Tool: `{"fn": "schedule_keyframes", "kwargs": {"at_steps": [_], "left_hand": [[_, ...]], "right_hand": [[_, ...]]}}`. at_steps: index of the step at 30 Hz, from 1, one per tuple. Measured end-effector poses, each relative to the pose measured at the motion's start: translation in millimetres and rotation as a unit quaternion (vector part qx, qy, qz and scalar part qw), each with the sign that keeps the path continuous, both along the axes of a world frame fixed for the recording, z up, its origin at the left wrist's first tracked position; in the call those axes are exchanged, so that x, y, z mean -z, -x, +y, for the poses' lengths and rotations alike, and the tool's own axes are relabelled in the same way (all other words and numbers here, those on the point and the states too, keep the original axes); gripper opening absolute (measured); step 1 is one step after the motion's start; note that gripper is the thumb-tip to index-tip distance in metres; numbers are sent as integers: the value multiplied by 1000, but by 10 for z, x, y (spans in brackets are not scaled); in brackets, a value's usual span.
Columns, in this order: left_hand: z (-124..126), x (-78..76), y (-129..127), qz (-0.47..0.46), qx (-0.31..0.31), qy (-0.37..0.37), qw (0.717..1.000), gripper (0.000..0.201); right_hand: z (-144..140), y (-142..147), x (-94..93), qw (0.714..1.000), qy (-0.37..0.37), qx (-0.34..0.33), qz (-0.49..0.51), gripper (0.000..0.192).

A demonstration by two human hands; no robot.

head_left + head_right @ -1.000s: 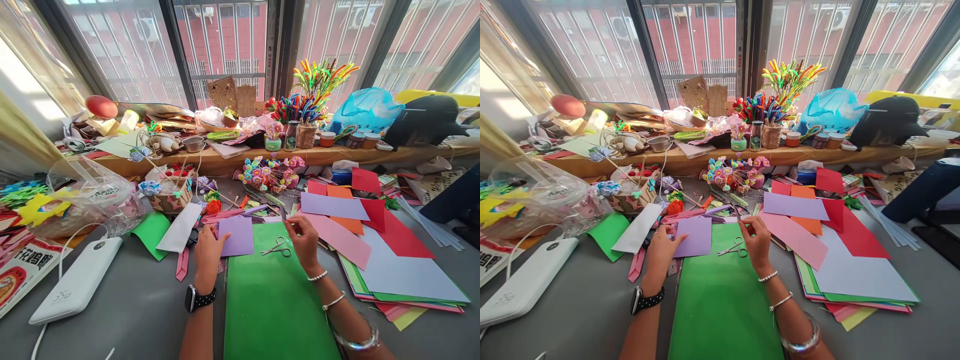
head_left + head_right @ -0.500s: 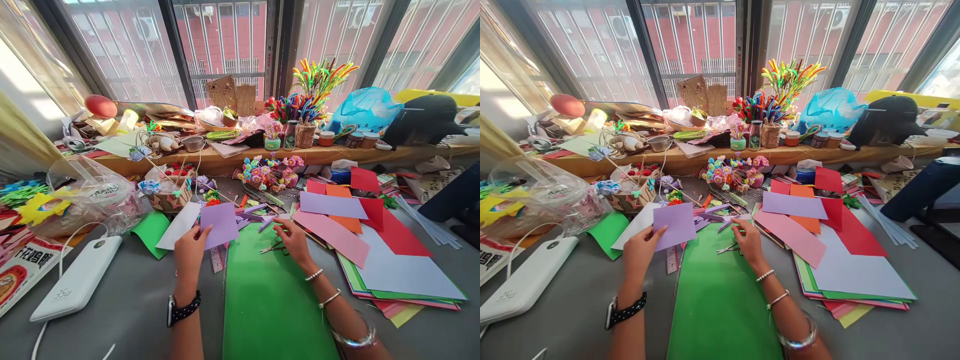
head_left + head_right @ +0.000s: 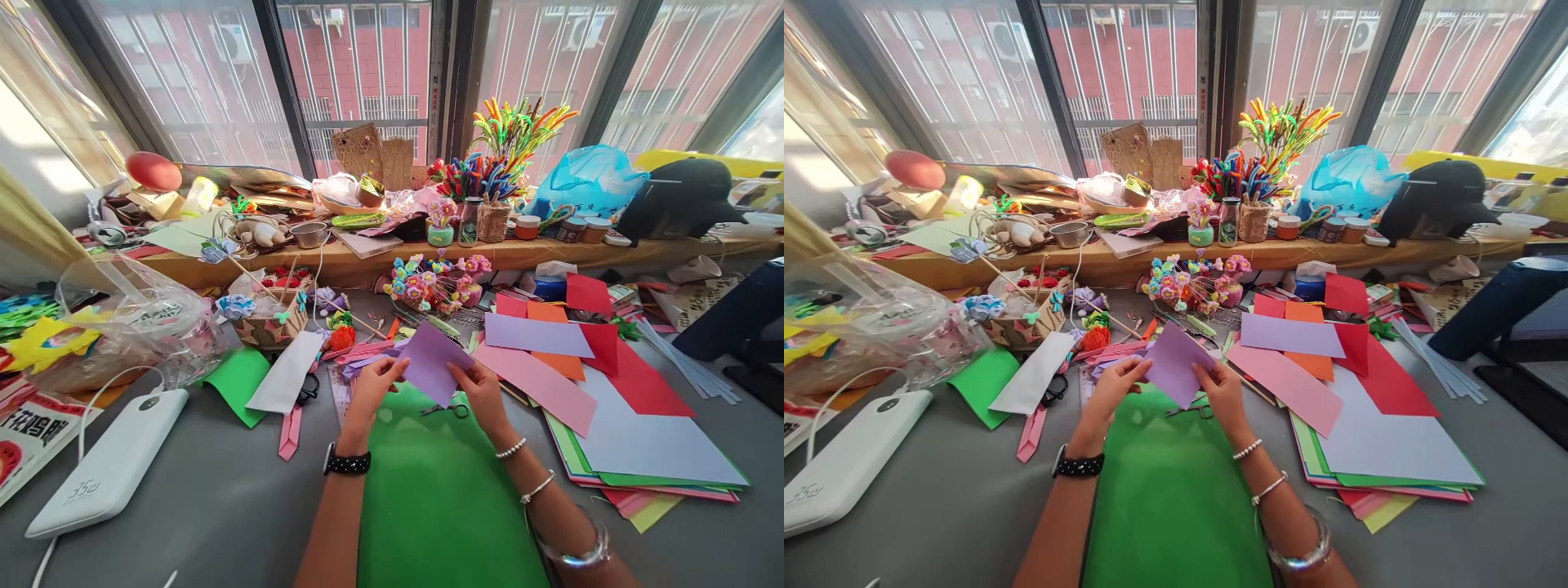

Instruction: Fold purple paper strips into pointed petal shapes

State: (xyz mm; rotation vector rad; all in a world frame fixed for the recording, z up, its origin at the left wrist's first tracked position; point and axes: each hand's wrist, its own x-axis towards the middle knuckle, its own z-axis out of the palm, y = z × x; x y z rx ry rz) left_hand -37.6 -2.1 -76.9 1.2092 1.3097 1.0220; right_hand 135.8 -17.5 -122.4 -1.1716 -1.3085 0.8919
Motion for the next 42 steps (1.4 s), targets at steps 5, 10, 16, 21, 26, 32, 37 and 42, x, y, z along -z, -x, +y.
{"fn": "schedule_keyframes", "kwargs": {"at_steps": [5,10,16,21,26,32,37,42], "left_hand": [[17,188,-159,-118,-35,35,992,24],[-12,206,-205,-184,-54,27,981,29],[-18,211,-214,-191,-67,4,979,27],[-7,250,-214,-165,-68,-6,984,25],[-69,209,-267,-135,14,13,991,20],[-87,209,-292,-118,31,32,992,18],[-78,232,-290,-118,21,42,992,17],[-82,239,-286,-120,25,53,991,18]], "right_hand": [[-22,-61,-25,994,-70,22,-85,38],[-68,-52,-59,974,-132,-45,-182,44],[-75,-17,-44,953,-152,-77,-252,45],[-84,10,-136,963,-132,-121,-201,58],[-50,3,-120,999,-4,-43,-22,36],[-32,-10,-59,998,51,-36,31,31],[-33,-3,-59,994,81,-29,65,32],[-40,-10,-74,992,96,-20,86,32]]}}
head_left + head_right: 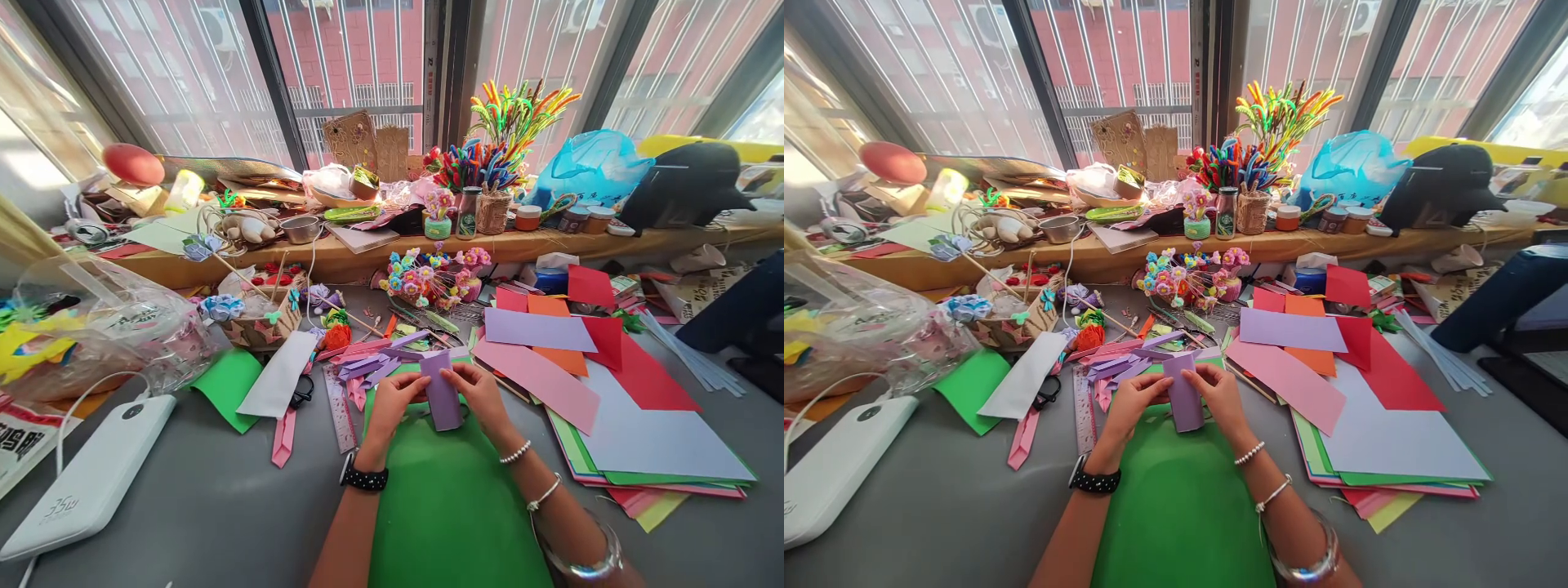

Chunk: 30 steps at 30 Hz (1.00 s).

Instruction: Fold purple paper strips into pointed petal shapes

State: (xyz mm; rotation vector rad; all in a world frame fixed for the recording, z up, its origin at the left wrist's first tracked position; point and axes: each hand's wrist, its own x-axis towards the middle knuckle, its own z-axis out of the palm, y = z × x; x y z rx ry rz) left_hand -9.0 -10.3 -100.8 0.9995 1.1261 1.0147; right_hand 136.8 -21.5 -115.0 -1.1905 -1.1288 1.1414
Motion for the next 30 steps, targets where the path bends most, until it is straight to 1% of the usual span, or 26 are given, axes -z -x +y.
{"fn": "schedule_keyframes", "kwargs": {"at_steps": [6,12,16,20,25,30], "left_hand": [[2,15,5,-7,12,12,1000,21],[4,27,9,-7,20,20,1000,17],[-4,21,9,-4,23,18,1000,15],[-3,16,5,-6,6,6,1000,15],[7,31,21,-11,-25,-13,1000,20],[5,47,22,-11,-30,-16,999,21]], "right_hand": [[4,2,2,1000,15,-1,16,30],[8,8,-2,999,24,5,26,25],[8,3,-14,999,32,7,27,26],[2,2,-37,999,42,-3,24,26],[-19,19,-67,996,70,-48,10,29],[-28,29,-69,996,84,-40,1,31]]}}
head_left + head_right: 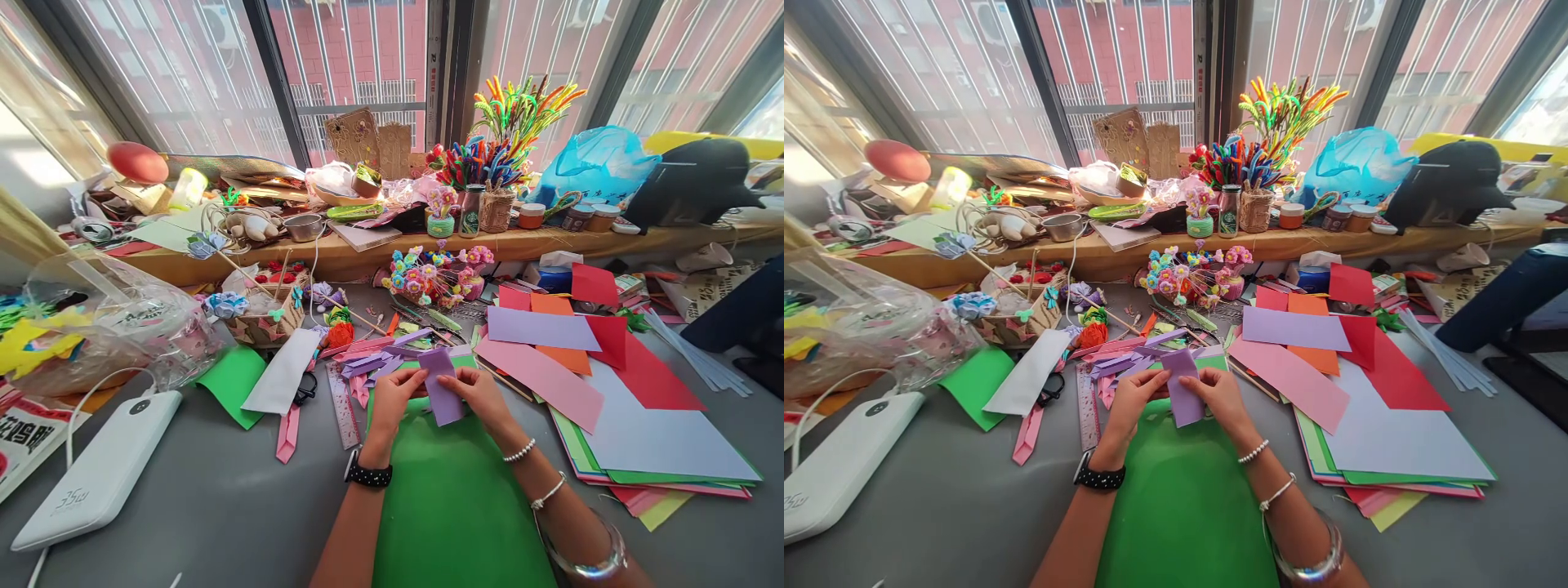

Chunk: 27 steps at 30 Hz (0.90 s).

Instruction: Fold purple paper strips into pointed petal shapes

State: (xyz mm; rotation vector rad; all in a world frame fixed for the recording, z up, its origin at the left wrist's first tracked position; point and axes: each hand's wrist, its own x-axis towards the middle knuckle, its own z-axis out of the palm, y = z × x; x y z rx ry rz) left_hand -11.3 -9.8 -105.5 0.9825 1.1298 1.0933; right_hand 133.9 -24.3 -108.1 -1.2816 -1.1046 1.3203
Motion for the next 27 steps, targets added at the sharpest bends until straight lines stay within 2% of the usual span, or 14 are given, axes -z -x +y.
{"fn": "schedule_keyframes", "kwargs": {"at_steps": [14,22,27], "left_hand": [[3,-16,2,20,39,13,999,19],[-38,-92,-10,50,95,24,994,19],[-44,-101,-19,53,98,17,994,19]], "right_hand": [[-8,-22,-6,1000,4,1,-13,33],[10,-35,34,999,-38,22,-10,32],[5,-36,69,998,-49,33,-19,32]]}}
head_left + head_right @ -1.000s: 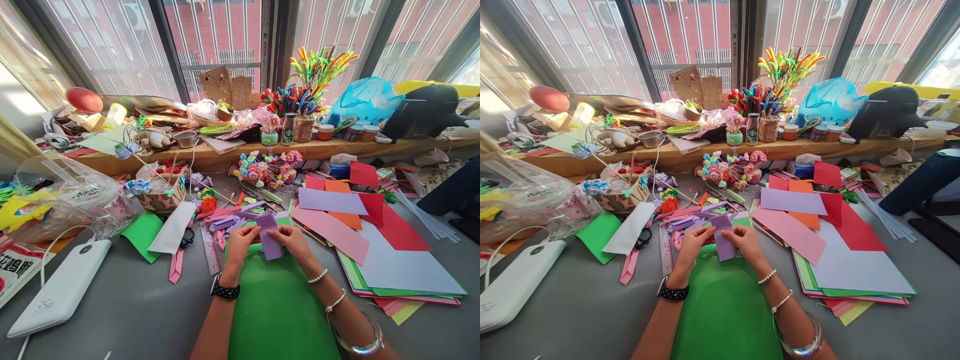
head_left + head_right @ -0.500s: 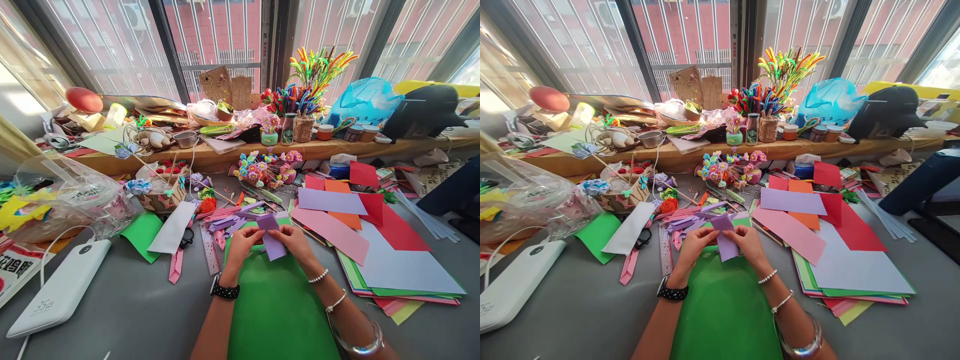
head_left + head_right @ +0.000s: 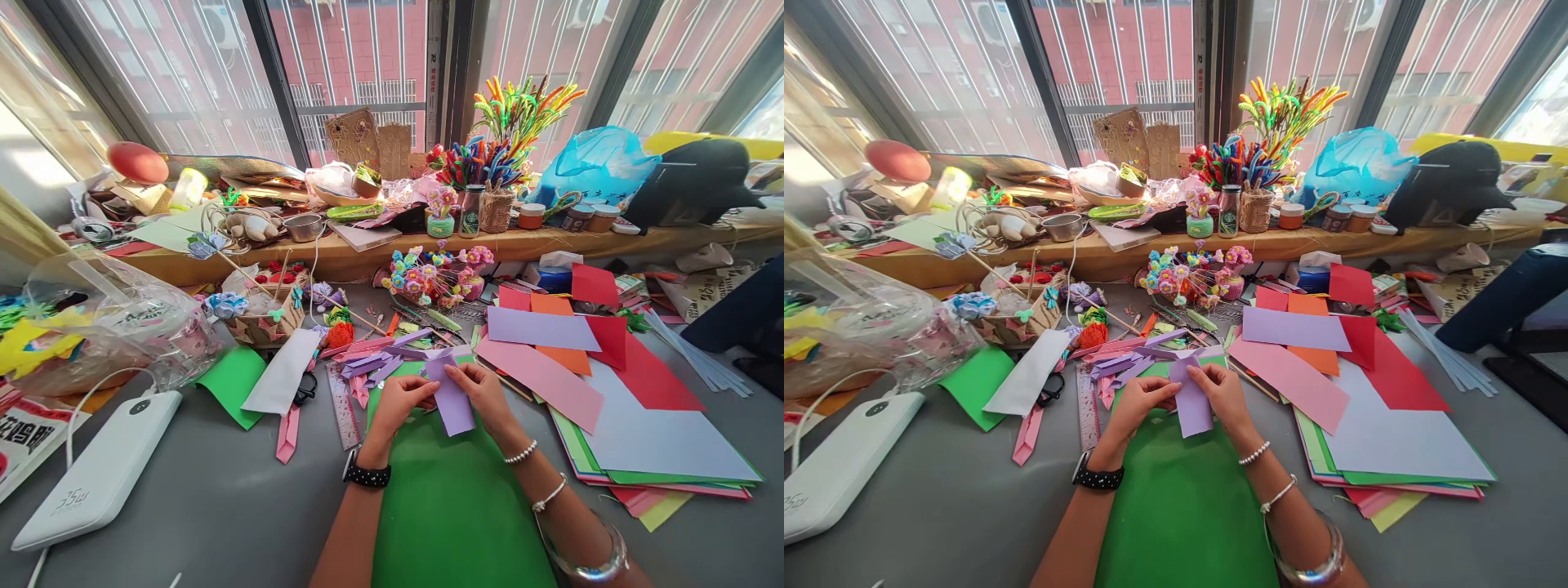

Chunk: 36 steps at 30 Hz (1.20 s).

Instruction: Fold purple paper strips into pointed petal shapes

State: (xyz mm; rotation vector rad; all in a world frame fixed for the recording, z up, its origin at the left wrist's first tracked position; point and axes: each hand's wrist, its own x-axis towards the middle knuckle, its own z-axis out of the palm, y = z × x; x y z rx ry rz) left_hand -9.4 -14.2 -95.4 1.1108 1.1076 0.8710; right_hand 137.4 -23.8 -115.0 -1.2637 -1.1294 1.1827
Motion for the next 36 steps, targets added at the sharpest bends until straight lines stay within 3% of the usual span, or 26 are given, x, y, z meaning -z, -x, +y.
{"fn": "schedule_keyframes", "kwargs": {"at_steps": [8,16,20,24,27,31,36], "left_hand": [[53,92,50,8,-69,-33,997,21],[54,84,66,95,-25,-111,989,21],[10,-73,111,178,0,-207,962,29],[-69,-237,108,264,65,-276,922,14],[-108,-274,86,316,89,-303,894,14],[-123,-260,103,361,81,-326,870,15],[-116,-283,185,386,51,-332,859,14]], "right_hand": [[-1,-29,-83,998,1,-24,-53,32],[2,-97,-126,978,-52,-26,-198,26],[-36,-129,-258,951,-103,-69,-283,17],[-99,-115,-355,921,-142,-135,-336,13],[-133,-94,-377,905,-159,-161,-361,13],[-126,-112,-367,895,-166,-167,-380,15],[-78,-265,-372,892,-170,-154,-389,17]]}}
